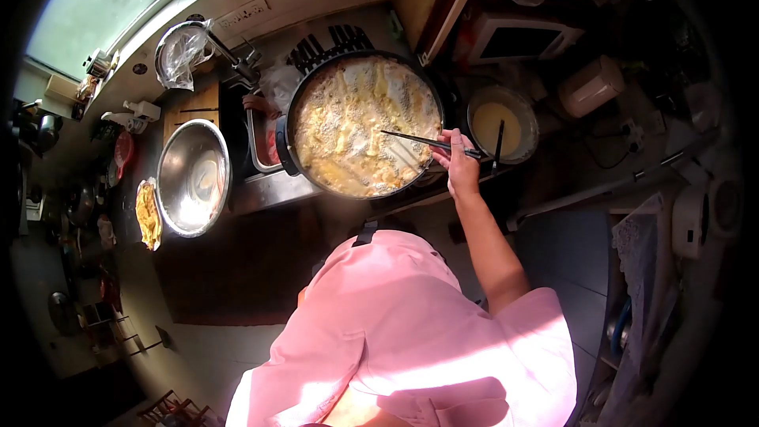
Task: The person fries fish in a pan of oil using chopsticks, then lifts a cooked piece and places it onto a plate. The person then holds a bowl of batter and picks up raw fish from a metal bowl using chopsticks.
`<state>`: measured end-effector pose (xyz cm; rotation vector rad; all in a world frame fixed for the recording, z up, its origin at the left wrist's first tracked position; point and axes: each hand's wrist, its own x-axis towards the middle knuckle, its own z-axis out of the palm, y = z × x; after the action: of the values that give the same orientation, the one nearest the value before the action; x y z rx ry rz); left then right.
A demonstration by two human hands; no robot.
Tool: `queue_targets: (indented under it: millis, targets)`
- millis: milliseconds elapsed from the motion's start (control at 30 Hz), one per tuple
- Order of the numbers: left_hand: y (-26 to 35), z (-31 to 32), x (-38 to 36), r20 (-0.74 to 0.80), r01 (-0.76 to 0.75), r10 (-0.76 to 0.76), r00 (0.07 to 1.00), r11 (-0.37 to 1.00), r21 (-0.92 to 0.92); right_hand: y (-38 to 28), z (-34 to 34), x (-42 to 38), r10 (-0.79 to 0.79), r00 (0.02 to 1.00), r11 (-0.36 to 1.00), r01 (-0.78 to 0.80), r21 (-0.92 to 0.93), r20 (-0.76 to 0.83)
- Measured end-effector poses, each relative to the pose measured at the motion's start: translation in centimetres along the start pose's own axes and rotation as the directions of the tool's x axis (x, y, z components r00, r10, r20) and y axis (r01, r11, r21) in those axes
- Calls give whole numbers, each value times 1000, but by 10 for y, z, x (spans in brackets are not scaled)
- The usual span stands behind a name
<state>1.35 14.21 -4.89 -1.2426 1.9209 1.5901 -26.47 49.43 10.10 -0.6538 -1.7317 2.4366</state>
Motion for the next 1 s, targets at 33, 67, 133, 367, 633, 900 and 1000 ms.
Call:
queue_targets:
  millis: [33,67,133,367,633,900,1000]
  targets:
    - [0,1,-1,0,-2,2,1000,1000,-1,0,-1,1,-1,1000,1000,1,0,0]
    - [0,1,0,1,-2,2,1000,1000,-1,1,-2,3,40,999,998,-39,51,-15]
    - [-1,2,4,16,-15,15,1000,1000,15,4,-3,6,80,996,992,-77,102,-30]
    - [0,1,6,73,-119,122,990,992,-45,23,5,21,110,992,980,-99,174,-58]
    - [-5,-2,10,51,-40,41,998,999,-17,48,31,29,252,968,902,-235,363,2]
    - [-8,0,15,44,25,-24,999,999,-33,50,24,26,321,947,869,-294,398,-2]
    - [-8,1,17,42,53,-51,998,998,-45,42,21,19,295,955,890,-276,364,3]
